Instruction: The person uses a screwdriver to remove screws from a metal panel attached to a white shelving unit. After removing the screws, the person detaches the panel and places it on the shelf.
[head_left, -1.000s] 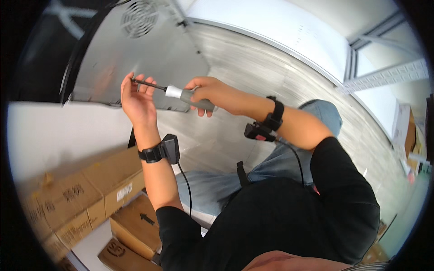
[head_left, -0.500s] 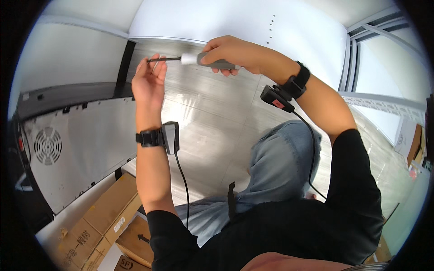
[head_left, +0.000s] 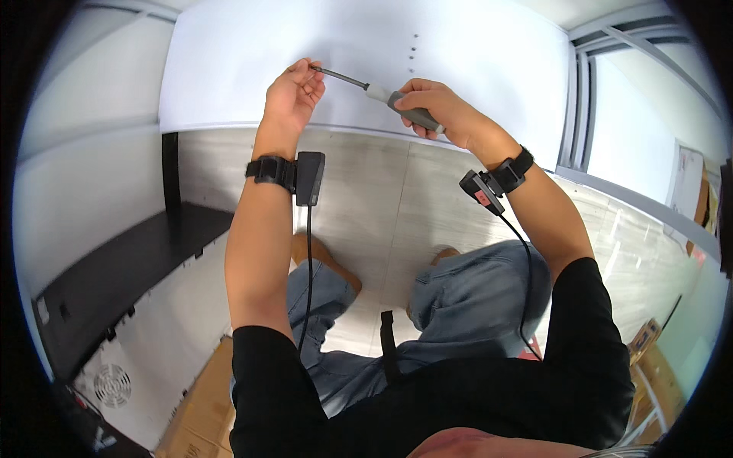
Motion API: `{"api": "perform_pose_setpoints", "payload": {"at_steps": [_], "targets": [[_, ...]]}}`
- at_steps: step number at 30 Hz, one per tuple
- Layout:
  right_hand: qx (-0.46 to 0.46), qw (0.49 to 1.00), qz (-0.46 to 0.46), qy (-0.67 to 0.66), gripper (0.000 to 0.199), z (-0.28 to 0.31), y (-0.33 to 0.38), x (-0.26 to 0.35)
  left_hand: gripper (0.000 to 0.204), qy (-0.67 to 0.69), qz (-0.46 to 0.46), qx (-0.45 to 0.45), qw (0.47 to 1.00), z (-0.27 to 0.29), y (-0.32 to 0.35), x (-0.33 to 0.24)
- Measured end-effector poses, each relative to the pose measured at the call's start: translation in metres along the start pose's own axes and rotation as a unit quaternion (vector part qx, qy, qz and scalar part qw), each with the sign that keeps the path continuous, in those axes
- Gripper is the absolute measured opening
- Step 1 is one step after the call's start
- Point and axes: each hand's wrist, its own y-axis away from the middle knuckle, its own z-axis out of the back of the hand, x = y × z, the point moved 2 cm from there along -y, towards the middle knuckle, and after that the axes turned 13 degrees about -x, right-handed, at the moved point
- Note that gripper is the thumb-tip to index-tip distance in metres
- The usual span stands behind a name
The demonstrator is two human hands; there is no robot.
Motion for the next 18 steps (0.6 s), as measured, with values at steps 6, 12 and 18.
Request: {"api": "perform_pose_setpoints", "payload": {"at_steps": [6,12,18], "targets": [[-0.092,0.990,-0.028,-0.106,0.024,0.009,-0.002,-0.019,0.018,-0.229,-0.192,-0.028,0.954,-0.041,-0.081,0.013],[-0.143,0.956,-0.040,-0.252,0.025,-0.011,0.012,-0.063,0.018,-0.506,-0.428,-0.033,0.748,-0.088,-0.104,0.038],[-0.194,0.930,-0.063,-0.306,0.022,-0.030,0.019,-0.103,0.017,-0.542,-0.519,-0.056,0.659,-0.083,-0.138,0.055]]}}
